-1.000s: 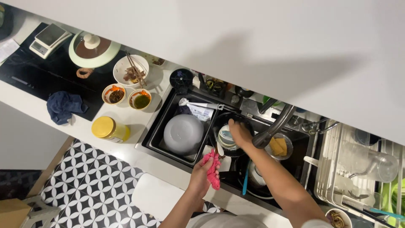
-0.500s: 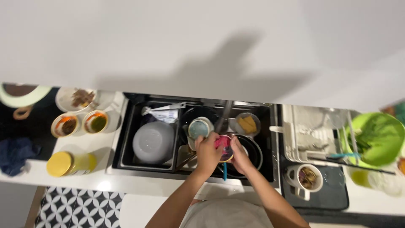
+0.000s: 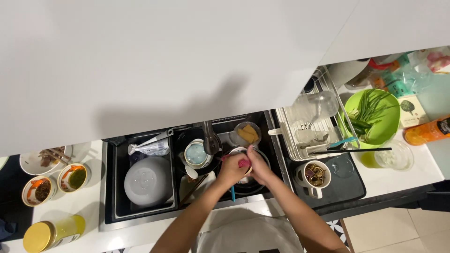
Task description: Mixing a paste in a bowl using a spatula and then washing the bowl and other dishes in a sink.
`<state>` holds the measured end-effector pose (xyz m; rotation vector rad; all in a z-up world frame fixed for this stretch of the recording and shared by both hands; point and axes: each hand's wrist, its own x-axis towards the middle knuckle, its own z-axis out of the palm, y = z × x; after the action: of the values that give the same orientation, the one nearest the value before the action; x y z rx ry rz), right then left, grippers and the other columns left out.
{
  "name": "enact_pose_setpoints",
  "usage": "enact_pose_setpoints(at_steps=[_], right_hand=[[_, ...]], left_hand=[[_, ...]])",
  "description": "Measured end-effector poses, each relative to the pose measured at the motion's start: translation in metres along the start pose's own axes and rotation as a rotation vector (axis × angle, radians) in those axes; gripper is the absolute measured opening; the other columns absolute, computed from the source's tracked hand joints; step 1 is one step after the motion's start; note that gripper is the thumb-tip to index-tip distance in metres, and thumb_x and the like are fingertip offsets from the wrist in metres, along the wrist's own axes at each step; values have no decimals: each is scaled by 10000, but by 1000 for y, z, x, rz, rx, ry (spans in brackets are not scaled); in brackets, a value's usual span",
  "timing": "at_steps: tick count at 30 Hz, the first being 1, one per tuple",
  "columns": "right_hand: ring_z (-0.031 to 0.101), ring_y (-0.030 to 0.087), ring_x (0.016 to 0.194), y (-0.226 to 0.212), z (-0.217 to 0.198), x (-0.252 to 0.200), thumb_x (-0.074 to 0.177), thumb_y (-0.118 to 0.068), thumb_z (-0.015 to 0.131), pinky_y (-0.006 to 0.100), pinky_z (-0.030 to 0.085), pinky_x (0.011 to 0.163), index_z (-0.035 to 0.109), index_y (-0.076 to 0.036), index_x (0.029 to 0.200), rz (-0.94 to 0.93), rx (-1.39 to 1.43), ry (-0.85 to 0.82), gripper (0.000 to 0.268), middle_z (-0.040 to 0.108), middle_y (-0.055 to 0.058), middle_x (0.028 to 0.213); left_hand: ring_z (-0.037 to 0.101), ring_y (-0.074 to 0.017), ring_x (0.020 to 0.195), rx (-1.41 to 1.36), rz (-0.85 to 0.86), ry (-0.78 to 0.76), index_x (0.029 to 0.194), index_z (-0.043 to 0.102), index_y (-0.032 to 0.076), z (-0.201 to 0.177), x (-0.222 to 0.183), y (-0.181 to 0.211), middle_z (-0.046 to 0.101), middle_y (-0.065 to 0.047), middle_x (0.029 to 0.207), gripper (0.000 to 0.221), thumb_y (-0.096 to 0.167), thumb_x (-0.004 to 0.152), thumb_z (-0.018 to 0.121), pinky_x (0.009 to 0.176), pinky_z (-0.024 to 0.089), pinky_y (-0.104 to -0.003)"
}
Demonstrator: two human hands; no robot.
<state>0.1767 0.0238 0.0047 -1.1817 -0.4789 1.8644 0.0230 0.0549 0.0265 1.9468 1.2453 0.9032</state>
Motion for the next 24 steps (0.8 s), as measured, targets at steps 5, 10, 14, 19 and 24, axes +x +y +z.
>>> enact_pose_setpoints(at_steps=[5,10,14,19,24], right_hand=[[755,272,1016,-11,0,-8,906,-738,379,485,667,675,502,-135,1374,72,-19,-125,773,707,114,1211],[710,243,1073,3,-5,9,933,-620,436,451,613,748,473,-173,1438,128,-126,-212,676,683,80,1258],[618,214,1200,13,-2,22,989,-237,619,345,536,971,463,-102,1483,-206,-216,-101,535,647,97,1317],[666,266,1155,5,1,22,823,89,596,354,515,981,575,-66,1351,-607,-666,103,551,695,171,1223],[719,354,964,-26,9,17,750,106,622,409,566,839,707,-42,1096,-590,-1245,90,386,724,234,1032]], left_hand=[[637,-404,1030,60,272,-467,1037,685,52,-43,9,4,664,-179,1045,415,-28,631,712,854,531,-454],[631,-463,1063,313,262,-364,1246,499,20,-66,21,23,596,-255,1194,628,-25,656,709,779,539,-493],[689,-449,1038,-10,-46,-249,1340,543,34,-15,0,-42,701,-217,1052,504,-24,850,646,851,548,-512],[747,-410,894,-365,-601,-21,1170,627,33,-12,6,-14,736,-180,974,340,31,837,697,743,596,-509],[684,-440,936,274,-240,-327,1105,638,31,-11,6,-24,725,-245,959,374,-26,737,678,787,549,-514]])
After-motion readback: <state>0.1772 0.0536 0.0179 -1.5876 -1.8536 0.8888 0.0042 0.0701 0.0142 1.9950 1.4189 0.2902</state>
